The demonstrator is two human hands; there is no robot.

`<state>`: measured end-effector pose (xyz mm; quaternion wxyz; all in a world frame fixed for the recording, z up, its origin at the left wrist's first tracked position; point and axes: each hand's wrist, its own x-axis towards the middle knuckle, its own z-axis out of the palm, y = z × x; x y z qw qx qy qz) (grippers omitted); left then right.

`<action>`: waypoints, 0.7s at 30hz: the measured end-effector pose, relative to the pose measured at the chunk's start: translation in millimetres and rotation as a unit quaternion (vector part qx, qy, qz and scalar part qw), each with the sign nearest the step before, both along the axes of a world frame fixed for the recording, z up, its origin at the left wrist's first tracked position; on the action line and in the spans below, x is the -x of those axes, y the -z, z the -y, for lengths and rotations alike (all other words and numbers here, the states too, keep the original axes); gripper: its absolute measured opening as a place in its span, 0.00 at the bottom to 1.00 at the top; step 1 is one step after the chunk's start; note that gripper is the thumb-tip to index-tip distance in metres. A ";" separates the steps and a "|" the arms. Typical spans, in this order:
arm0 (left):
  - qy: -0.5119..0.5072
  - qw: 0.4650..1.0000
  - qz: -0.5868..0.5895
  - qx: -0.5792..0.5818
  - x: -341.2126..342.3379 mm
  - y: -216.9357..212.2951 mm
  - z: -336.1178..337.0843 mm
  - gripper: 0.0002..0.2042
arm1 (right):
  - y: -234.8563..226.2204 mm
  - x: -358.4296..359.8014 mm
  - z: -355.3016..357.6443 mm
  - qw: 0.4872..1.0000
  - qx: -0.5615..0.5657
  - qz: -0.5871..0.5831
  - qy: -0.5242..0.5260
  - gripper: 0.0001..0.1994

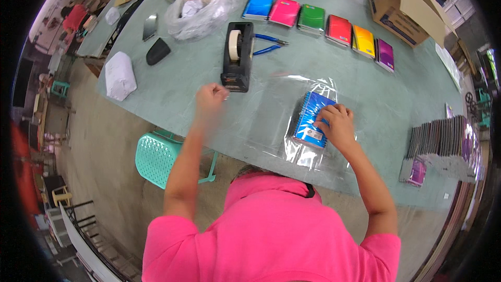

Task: The person stacks several small notebooks of different colors into a clear plastic bag and uses a tape dispenser to seal the package. They repeat this by selecting notebooks from different piles, placing them in stacks inside plastic sheets, and taping the edges closed.

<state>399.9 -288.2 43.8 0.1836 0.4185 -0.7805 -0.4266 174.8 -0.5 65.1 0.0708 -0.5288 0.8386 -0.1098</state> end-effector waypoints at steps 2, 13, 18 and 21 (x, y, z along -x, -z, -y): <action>0.060 0.961 0.202 0.178 -6.8 -6.7 25.5 0.12 | -4.0 -4.0 2.2 0.999 0.034 -0.009 0.011 0.21; 0.429 0.883 0.122 0.148 175.3 -26.6 -138.8 0.18 | 10.1 10.9 -4.0 0.989 0.052 0.112 0.086 0.51; 0.357 0.914 0.128 0.141 174.8 -11.5 -123.6 0.22 | 8.7 5.9 -12.4 0.964 0.148 0.174 0.136 0.51; 0.278 0.948 0.154 -0.009 156.4 -3.8 -107.3 0.28 | 22.4 -1.9 -30.9 0.836 0.225 0.396 0.307 0.47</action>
